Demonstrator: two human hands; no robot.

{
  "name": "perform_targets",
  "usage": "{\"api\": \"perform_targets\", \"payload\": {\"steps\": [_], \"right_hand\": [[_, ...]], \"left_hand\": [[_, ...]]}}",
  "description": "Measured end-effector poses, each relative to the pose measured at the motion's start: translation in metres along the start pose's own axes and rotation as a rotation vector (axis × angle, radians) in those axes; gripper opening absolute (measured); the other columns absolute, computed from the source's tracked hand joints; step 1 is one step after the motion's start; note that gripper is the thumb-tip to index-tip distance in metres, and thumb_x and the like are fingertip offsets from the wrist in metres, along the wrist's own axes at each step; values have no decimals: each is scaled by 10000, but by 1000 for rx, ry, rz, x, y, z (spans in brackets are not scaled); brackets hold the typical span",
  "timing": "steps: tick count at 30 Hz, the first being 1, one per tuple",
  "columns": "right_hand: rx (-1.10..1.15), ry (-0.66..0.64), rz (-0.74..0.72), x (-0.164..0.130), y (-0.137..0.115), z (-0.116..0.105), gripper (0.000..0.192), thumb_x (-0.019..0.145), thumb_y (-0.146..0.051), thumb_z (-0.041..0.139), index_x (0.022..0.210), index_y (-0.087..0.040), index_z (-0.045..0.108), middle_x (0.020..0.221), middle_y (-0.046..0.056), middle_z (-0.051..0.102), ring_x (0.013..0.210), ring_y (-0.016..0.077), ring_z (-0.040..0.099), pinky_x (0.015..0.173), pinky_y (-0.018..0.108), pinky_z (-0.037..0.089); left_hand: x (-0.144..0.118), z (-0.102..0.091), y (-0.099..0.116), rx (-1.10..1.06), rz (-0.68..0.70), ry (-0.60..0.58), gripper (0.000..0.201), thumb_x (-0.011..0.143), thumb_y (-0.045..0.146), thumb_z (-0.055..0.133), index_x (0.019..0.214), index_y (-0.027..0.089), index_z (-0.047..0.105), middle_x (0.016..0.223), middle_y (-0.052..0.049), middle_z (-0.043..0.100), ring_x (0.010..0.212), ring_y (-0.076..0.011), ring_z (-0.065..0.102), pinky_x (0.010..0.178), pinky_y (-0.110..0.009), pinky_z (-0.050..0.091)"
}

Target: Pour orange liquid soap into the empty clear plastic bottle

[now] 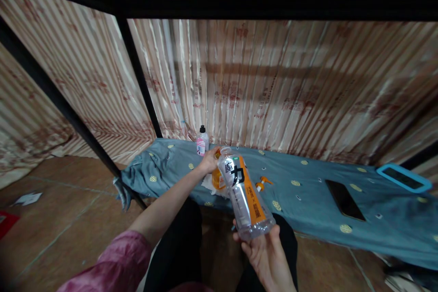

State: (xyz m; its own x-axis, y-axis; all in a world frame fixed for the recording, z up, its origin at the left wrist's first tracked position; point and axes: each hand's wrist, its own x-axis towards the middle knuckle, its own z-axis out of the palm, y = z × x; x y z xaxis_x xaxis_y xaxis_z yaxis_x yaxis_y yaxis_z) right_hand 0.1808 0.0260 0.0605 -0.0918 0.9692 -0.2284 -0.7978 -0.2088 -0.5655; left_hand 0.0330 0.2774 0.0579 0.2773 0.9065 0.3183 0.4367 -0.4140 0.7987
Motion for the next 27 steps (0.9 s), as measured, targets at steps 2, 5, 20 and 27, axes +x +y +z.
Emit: {"api": "perform_targets", "payload": {"steps": [2, 5, 20, 27], "right_hand": [[-10, -13, -6, 1, 0, -1, 469, 613, -505, 817, 986, -225, 765, 974, 177, 785, 771, 272, 762, 625, 235, 603], [-21, -27, -25, 2, 0, -3, 468, 629, -509, 805, 985, -208, 763, 960, 172, 789, 769, 269, 761, 628, 243, 605], [-22, 27, -35, 1, 6, -8, 506, 591, -552, 804, 999, -256, 762, 974, 154, 790, 750, 272, 762, 619, 259, 608], [-25, 47, 17, 4, 3, -3, 566, 528, -609, 810, 976, -265, 771, 964, 141, 794, 740, 264, 762, 641, 254, 604]], "left_hand": [[0, 1, -2, -1, 3, 13, 254, 725, 197, 668, 974, 149, 663, 891, -69, 742, 838, -222, 690, 776, -309, 538], [1, 4, -4, 10, 3, 30, 288, 726, 200, 673, 1007, 138, 661, 925, -83, 738, 857, -226, 687, 807, -320, 537], [-7, 8, 1, -66, -9, 56, 235, 758, 291, 662, 954, 165, 627, 875, -47, 718, 819, -200, 670, 737, -279, 511], [-9, 13, -6, -86, 116, 127, 258, 786, 347, 642, 949, 150, 608, 919, -68, 677, 853, -200, 635, 786, -307, 492]]}}
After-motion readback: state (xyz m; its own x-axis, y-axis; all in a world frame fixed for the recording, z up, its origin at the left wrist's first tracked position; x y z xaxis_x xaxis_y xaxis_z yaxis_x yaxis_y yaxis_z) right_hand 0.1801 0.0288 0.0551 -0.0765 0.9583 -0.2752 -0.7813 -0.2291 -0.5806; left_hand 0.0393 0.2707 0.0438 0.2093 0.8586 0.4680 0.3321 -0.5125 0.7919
